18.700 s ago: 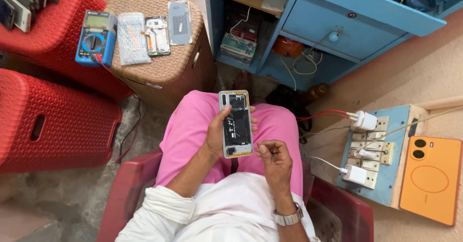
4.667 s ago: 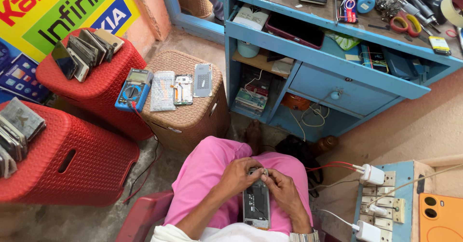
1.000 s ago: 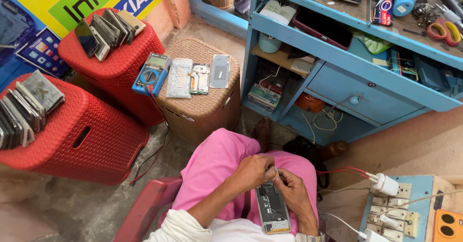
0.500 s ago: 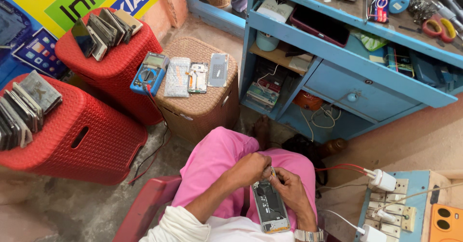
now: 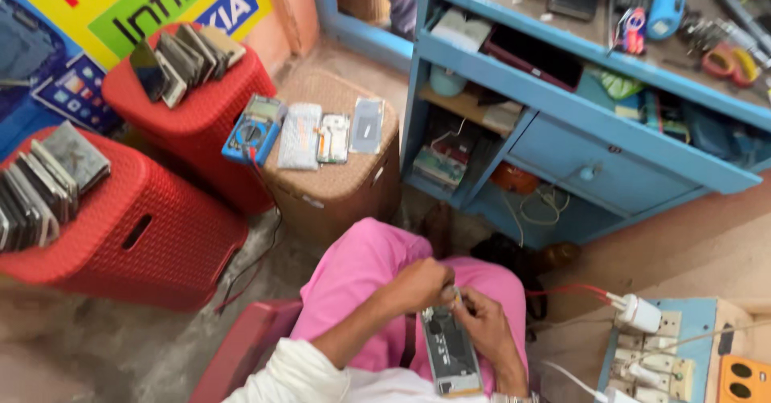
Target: The person is repairing a disassembled smartphone while seated. They use a metal tool to pry and adjust internal components, including the battery and connectors. The person also handles a small white cable and connects it to the device.
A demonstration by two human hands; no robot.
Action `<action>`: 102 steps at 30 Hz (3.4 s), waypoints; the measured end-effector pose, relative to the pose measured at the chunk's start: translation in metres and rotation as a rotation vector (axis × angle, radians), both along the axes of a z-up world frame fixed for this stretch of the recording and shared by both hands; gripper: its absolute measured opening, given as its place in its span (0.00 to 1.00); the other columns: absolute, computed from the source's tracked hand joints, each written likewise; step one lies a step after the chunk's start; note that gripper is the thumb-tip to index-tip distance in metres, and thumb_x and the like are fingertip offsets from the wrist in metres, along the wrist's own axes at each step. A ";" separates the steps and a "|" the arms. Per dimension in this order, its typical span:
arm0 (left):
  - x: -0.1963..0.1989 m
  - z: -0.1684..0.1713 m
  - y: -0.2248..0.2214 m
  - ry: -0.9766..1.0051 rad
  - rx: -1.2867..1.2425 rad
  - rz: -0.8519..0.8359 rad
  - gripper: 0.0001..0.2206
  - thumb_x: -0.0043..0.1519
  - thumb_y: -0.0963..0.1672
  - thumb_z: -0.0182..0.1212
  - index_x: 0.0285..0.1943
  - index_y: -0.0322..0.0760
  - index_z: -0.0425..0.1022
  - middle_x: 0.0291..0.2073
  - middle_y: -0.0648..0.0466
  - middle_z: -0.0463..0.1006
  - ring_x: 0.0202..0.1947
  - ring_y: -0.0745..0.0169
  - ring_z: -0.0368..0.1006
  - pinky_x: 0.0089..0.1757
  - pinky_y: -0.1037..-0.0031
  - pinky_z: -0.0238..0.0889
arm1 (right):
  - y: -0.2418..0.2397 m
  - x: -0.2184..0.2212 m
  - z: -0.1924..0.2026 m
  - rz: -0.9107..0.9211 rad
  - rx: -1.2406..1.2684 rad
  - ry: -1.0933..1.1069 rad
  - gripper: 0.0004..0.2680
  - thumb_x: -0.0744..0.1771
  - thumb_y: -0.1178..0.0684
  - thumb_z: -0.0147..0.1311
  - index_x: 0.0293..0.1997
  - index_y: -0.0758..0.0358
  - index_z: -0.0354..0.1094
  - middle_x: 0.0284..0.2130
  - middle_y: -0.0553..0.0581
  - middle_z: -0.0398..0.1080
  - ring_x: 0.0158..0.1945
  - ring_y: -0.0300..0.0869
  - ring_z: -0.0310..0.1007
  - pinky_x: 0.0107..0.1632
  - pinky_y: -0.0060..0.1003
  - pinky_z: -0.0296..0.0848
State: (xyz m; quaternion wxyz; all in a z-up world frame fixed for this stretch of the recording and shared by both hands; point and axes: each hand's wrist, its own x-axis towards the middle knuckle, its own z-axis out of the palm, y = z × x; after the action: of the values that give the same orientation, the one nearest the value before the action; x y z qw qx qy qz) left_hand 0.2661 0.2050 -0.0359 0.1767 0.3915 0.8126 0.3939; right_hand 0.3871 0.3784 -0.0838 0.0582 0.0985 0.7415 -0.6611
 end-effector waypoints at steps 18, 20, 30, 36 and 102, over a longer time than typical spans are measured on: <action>0.002 -0.017 0.006 0.079 0.040 -0.003 0.09 0.50 0.44 0.67 0.30 0.31 0.78 0.26 0.37 0.77 0.31 0.34 0.76 0.34 0.52 0.69 | -0.001 -0.009 0.018 -0.037 0.118 -0.035 0.07 0.67 0.59 0.57 0.46 0.69 0.76 0.28 0.48 0.76 0.32 0.28 0.71 0.33 0.27 0.72; -0.005 -0.007 0.004 0.026 0.020 -0.011 0.09 0.51 0.44 0.67 0.32 0.30 0.77 0.26 0.37 0.77 0.31 0.35 0.77 0.35 0.53 0.70 | -0.007 -0.005 0.022 -0.041 -0.027 -0.022 0.08 0.66 0.60 0.57 0.48 0.68 0.75 0.31 0.47 0.77 0.33 0.28 0.73 0.34 0.26 0.73; 0.002 -0.012 0.006 -0.047 0.087 0.019 0.09 0.48 0.41 0.67 0.32 0.30 0.76 0.26 0.38 0.77 0.31 0.37 0.77 0.33 0.56 0.69 | -0.004 -0.002 0.015 -0.020 0.123 -0.028 0.07 0.66 0.57 0.59 0.45 0.68 0.77 0.23 0.47 0.73 0.27 0.28 0.67 0.29 0.27 0.67; 0.005 0.004 0.000 -0.096 0.074 0.030 0.06 0.53 0.41 0.65 0.33 0.29 0.76 0.26 0.38 0.78 0.32 0.38 0.78 0.35 0.57 0.70 | -0.008 -0.004 0.025 -0.028 0.057 -0.012 0.08 0.66 0.55 0.60 0.46 0.68 0.77 0.23 0.46 0.73 0.27 0.28 0.66 0.28 0.27 0.66; 0.003 0.007 0.000 -0.207 0.089 0.061 0.10 0.51 0.43 0.68 0.34 0.29 0.78 0.23 0.42 0.78 0.24 0.50 0.78 0.30 0.63 0.69 | -0.010 -0.003 0.036 -0.041 0.127 -0.076 0.08 0.66 0.53 0.62 0.45 0.66 0.78 0.20 0.46 0.69 0.24 0.28 0.63 0.26 0.27 0.63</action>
State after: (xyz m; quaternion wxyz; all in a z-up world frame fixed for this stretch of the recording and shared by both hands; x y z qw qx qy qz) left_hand 0.2687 0.2048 -0.0293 0.2302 0.3314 0.7831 0.4733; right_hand 0.3838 0.3681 -0.0480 0.0663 0.1423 0.7769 -0.6097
